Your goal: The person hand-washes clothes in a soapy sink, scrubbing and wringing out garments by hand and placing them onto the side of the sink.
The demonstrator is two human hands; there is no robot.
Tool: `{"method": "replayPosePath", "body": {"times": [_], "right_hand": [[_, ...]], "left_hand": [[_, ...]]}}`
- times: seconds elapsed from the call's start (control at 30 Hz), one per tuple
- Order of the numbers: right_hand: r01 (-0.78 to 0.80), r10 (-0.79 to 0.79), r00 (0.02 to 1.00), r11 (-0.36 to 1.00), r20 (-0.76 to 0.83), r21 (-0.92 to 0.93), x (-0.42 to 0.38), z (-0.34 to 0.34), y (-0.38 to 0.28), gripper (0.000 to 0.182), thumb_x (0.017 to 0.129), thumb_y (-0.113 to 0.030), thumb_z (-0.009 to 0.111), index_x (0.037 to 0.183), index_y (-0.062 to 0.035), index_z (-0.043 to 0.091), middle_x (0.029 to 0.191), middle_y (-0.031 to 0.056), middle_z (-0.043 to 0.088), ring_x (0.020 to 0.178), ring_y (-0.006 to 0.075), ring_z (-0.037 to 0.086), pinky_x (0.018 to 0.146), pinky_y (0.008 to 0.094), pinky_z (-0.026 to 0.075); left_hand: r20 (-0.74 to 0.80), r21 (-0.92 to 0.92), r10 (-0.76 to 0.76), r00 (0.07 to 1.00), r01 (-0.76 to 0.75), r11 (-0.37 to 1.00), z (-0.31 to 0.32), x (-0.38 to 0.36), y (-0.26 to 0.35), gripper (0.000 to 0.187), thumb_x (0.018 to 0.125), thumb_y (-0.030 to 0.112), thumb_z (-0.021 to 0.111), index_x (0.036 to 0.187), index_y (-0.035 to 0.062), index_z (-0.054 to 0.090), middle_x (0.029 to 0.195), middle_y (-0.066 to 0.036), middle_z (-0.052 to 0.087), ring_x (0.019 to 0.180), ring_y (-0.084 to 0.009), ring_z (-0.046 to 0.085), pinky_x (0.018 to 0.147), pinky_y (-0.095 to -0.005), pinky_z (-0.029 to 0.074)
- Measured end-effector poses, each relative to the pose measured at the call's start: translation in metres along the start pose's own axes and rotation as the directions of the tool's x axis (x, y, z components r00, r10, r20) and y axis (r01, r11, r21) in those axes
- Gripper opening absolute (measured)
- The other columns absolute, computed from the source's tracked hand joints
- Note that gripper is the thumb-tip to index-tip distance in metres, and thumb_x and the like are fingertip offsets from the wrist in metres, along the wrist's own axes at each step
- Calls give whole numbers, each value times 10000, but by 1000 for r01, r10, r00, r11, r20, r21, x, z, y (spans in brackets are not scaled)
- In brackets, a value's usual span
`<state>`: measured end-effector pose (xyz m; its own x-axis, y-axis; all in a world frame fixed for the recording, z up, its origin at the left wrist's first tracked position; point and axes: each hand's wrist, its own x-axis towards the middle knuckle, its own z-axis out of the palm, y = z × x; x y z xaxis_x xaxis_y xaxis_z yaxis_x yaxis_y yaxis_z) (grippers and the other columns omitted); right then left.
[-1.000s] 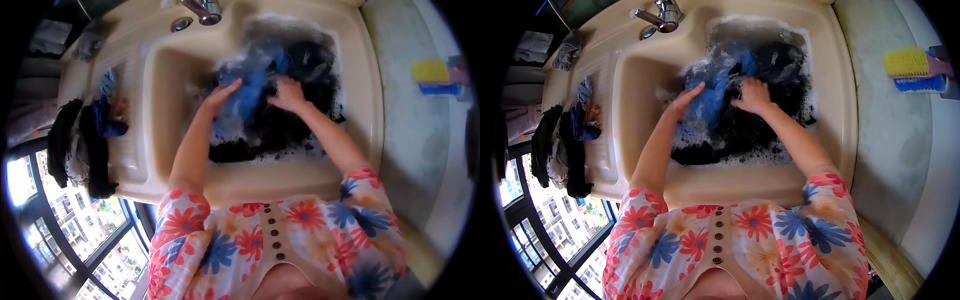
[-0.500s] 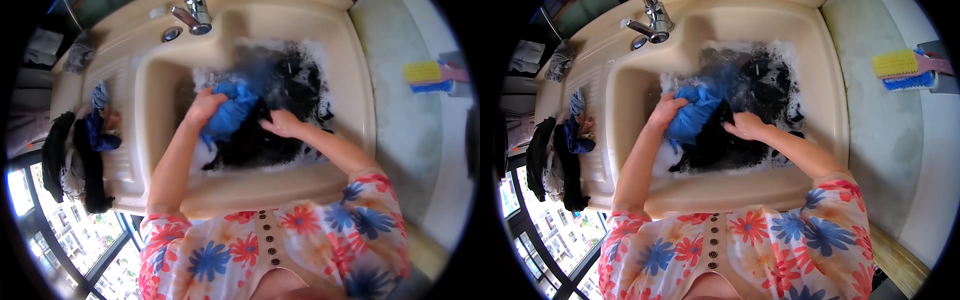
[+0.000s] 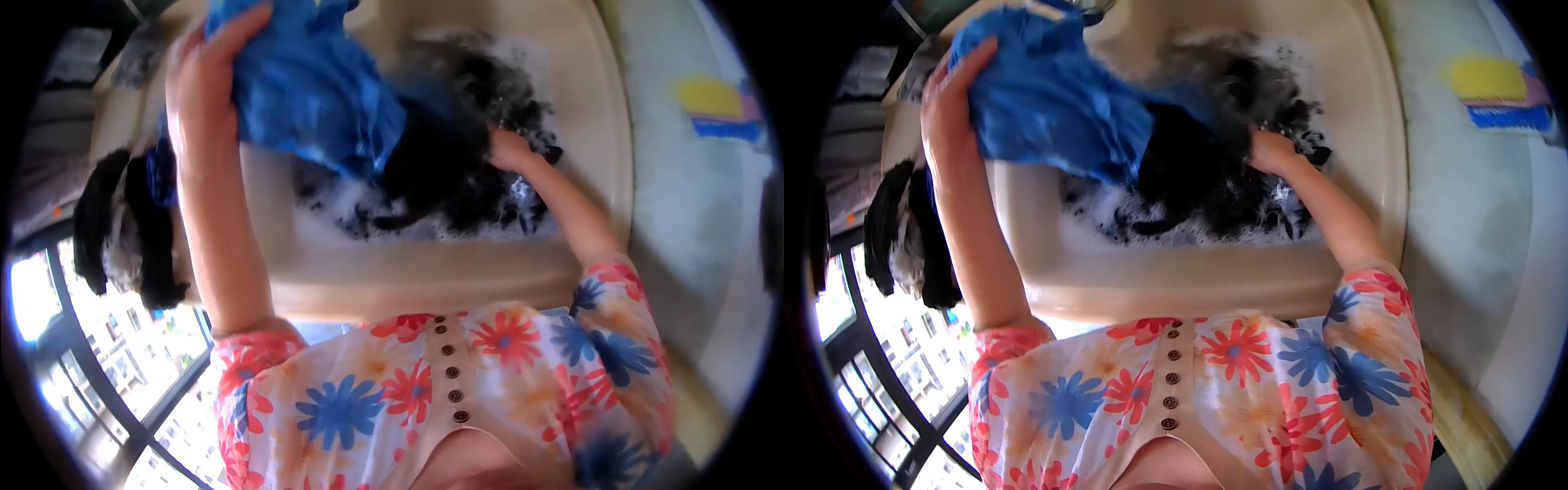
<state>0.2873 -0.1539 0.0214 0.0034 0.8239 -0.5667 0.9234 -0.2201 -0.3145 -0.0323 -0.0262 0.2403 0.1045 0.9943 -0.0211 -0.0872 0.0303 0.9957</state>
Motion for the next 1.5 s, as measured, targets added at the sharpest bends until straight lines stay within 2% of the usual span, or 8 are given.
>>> {"method": "replayPosePath", "body": {"times": [0.23, 0.33, 0.47, 0.6, 0.77, 0.97, 1.27, 1.5], "right_hand": [[296, -44, 857, 857, 514, -421, -37, -8, -38, 230, 696, -124, 594, 899, -21, 629, 911, 163, 630, 908, 349, 590, 785, 444, 463], [410, -364, 911, 847, 192, -339, -59, -40, -96, 370, 697, -249, 652, 1018, -75, 590, 1059, 114, 576, 1041, 299, 510, 883, 479, 381], [477, -486, 871, 796, 76, -372, -43, 10, -88, 523, 650, -381, 706, 1087, -121, 580, 1286, 99, 386, 1141, 307, 412, 939, 468, 374], [307, -235, 944, 884, 232, -352, -38, 40, -57, 446, 695, -319, 667, 1069, -88, 595, 1215, 146, 467, 1133, 309, 443, 872, 430, 437], [313, -80, 870, 852, 487, -420, -1, 89, -28, 408, 739, -269, 597, 1073, -35, 590, 1092, 183, 573, 1015, 330, 552, 838, 415, 454], [428, -286, 758, 896, 586, -116, -41, 32, -65, 441, 729, -338, 626, 1016, -3, 610, 986, 209, 610, 958, 328, 575, 836, 375, 448], [269, -439, 818, 863, -372, -427, 10, -2, -73, 488, 675, -259, 667, 1133, -138, 549, 1089, 123, 568, 945, 287, 566, 786, 386, 462], [406, -168, 909, 555, -380, 726, 16, -95, -43, 241, 701, -74, 565, 926, -4, 619, 772, 66, 632, 665, 106, 579, 608, 265, 472]], "left_hand": [[243, 61, 91, 966, -109, 992, 49, -6, -1, 269, 762, 94, 622, 974, -66, 582, 833, -97, 627, 742, -147, 590, 680, -244, 472], [511, -142, -117, 851, 217, 966, 64, -3, -32, 297, 802, 157, 607, 992, -68, 564, 771, -67, 606, 699, -136, 573, 652, -240, 467], [563, 619, 110, 819, -506, 601, 33, 2, -86, 418, 726, 207, 688, 1040, -50, 586, 955, -168, 640, 905, -218, 611, 821, -307, 475], [439, 858, -808, 391, -450, 248, -15, -51, -158, 735, 625, 576, 685, 1020, -38, 600, 981, -231, 603, 975, -342, 565, 882, -397, 430], [309, 917, -788, 533, -387, 98, -12, -85, -217, 494, 660, 311, 691, 1000, -38, 609, 963, -242, 601, 932, -345, 585, 826, -390, 468], [337, 802, -509, 793, 41, 595, -18, -71, -124, 343, 631, 91, 579, 941, -54, 609, 726, -168, 622, 664, -256, 609, 617, -328, 487], [470, 407, -274, 839, 69, 911, -42, -85, -4, 408, 541, 2, 496, 924, -82, 611, 756, -27, 615, 695, -79, 532, 647, -214, 441], [728, 637, -386, 566, -350, 687, -47, -96, -47, 286, 586, 50, 584, 864, -8, 616, 751, -136, 573, 678, -216, 548, 614, -309, 436]]}}
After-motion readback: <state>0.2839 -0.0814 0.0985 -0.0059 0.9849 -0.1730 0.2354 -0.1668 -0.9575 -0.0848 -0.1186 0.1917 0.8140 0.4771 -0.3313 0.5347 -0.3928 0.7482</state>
